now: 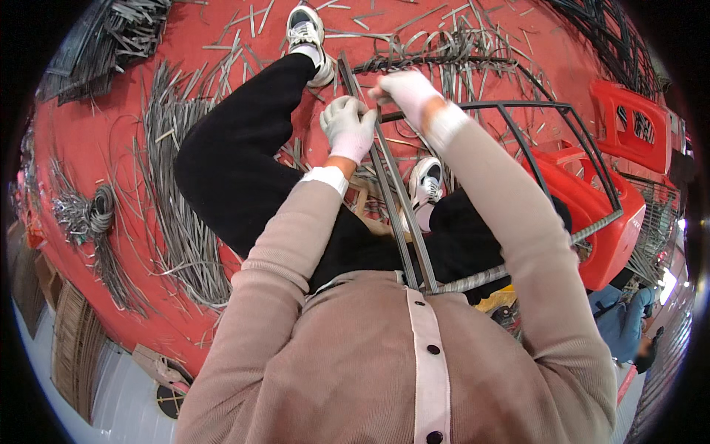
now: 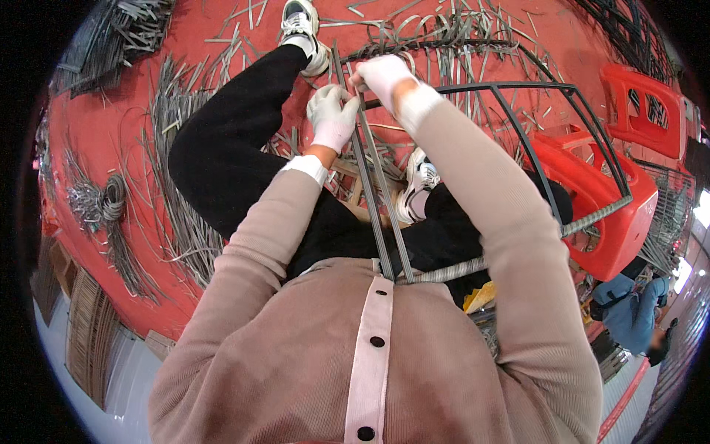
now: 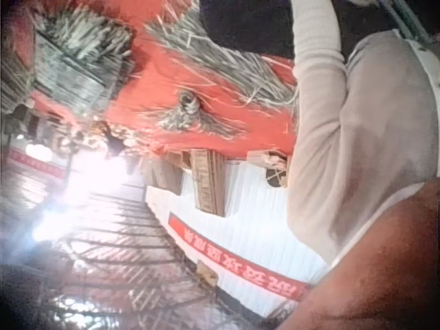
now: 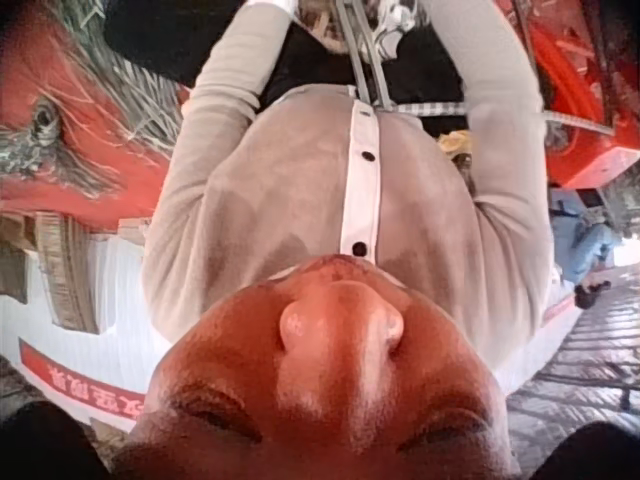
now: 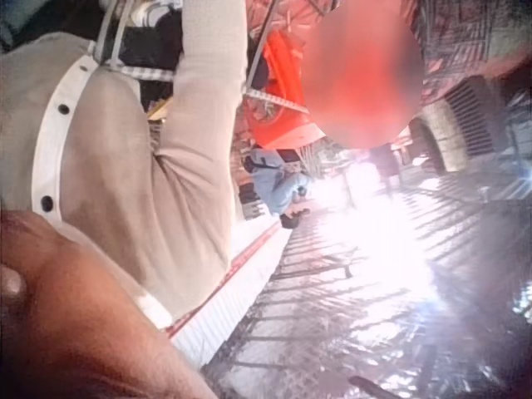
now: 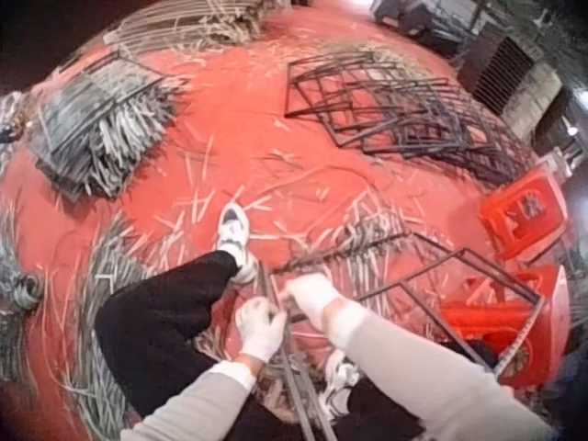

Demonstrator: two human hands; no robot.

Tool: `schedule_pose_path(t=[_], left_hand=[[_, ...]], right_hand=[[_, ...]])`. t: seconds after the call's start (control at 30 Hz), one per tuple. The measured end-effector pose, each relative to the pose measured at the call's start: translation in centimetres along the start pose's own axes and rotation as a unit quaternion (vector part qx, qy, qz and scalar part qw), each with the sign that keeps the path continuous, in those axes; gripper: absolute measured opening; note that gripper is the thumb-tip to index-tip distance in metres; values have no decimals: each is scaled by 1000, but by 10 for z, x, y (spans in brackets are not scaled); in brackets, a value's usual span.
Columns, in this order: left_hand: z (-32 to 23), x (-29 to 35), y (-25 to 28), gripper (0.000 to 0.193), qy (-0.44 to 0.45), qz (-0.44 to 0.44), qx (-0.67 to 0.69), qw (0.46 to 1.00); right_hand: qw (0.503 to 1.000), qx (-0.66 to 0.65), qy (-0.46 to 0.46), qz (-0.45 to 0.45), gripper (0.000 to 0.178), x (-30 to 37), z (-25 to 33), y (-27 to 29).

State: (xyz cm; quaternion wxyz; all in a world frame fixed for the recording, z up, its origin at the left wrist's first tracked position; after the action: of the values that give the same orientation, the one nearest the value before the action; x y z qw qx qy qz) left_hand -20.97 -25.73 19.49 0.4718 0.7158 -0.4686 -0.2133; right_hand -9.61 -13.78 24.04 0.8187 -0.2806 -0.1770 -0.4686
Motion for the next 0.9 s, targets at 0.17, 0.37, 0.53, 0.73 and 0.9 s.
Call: schedule_pose_path(t=[0.17, 0.37, 0.53, 0.73, 0.9], left_hand=[[-11, 2, 18, 15, -125, -90, -22, 988], [-20, -7, 15, 18, -85, 48, -51, 994], [-6, -6, -1, 25, -75, 107, -33, 991], [5, 4, -12, 28, -64, 55, 76, 994], [-5, 3, 6, 27, -45, 33, 68, 996]], right_hand=[[918, 271, -287, -19, 23, -78, -43, 2], [980, 121, -9, -159, 34, 21, -59, 50], [872, 477, -2, -108, 50, 68, -76, 9], [818, 567, 34, -90, 36, 23, -12, 8], [711, 678, -164, 91, 46, -51, -19, -4]])
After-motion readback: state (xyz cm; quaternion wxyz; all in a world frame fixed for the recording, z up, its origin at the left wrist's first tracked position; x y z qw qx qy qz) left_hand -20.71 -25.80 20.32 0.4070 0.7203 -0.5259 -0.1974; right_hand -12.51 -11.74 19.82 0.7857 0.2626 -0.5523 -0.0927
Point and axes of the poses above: each hand's wrist, its own x-axis away from the middle knuckle, its own y-axis out of the back of the hand, z = x × y, the point moved 3 cm from there along -x, towards the middle knuckle, and after that the axes turned 14 degrees about -x, right-handed, at the moved point
